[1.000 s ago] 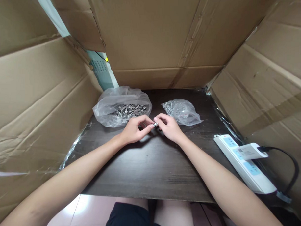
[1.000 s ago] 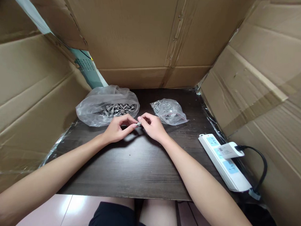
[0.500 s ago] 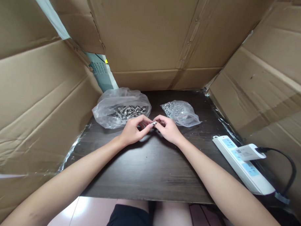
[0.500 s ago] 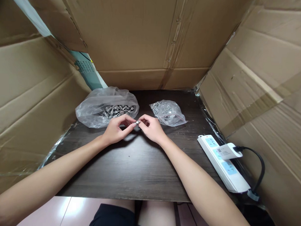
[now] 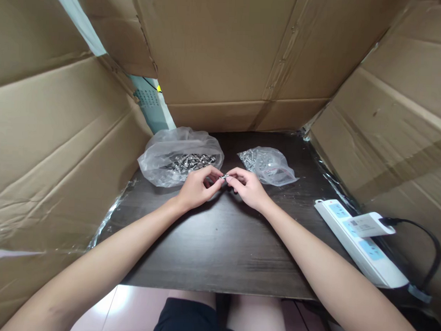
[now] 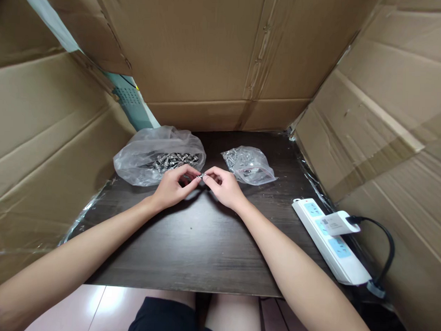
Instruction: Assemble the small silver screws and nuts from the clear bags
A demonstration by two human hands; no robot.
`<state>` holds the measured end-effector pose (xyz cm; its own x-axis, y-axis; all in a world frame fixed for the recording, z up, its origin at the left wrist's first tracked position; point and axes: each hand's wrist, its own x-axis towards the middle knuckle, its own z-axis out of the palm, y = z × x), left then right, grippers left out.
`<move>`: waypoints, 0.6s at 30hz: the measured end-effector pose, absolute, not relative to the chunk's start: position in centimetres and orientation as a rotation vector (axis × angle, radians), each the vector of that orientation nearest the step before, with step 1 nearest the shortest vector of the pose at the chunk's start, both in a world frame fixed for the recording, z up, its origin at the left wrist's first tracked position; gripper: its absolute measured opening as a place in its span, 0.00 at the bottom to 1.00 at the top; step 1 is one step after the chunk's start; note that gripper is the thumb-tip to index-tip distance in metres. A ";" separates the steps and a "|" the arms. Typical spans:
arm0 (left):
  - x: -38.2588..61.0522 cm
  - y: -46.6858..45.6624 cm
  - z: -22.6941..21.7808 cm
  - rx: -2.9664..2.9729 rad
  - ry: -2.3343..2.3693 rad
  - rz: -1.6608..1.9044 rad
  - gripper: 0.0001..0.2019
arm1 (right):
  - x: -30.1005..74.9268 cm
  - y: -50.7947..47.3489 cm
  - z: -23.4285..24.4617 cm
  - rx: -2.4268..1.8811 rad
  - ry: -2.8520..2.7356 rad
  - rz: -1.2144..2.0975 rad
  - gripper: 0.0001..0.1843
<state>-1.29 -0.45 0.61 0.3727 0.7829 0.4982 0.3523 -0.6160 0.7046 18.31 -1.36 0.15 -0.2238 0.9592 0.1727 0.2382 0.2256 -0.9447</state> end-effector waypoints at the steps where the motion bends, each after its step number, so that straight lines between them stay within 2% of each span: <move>1: -1.3 -0.4 0.6 2.149 0.980 1.167 0.07 | 18.3 -1.4 0.2 -1.143 -1.658 1.050 0.13; 10: -1.4 -0.3 0.5 2.255 0.914 1.123 0.05 | 18.4 -1.5 0.5 -1.202 -1.782 0.983 0.15; 18: -1.5 -0.2 0.3 2.332 0.949 1.115 0.08 | 18.3 -1.7 0.7 -1.198 -1.808 0.952 0.16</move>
<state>-1.47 -0.16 0.26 0.4552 0.7153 0.5302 0.4089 -0.6969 0.5892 18.27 -1.66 0.65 -0.2770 0.9431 0.1841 0.3814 0.2838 -0.8798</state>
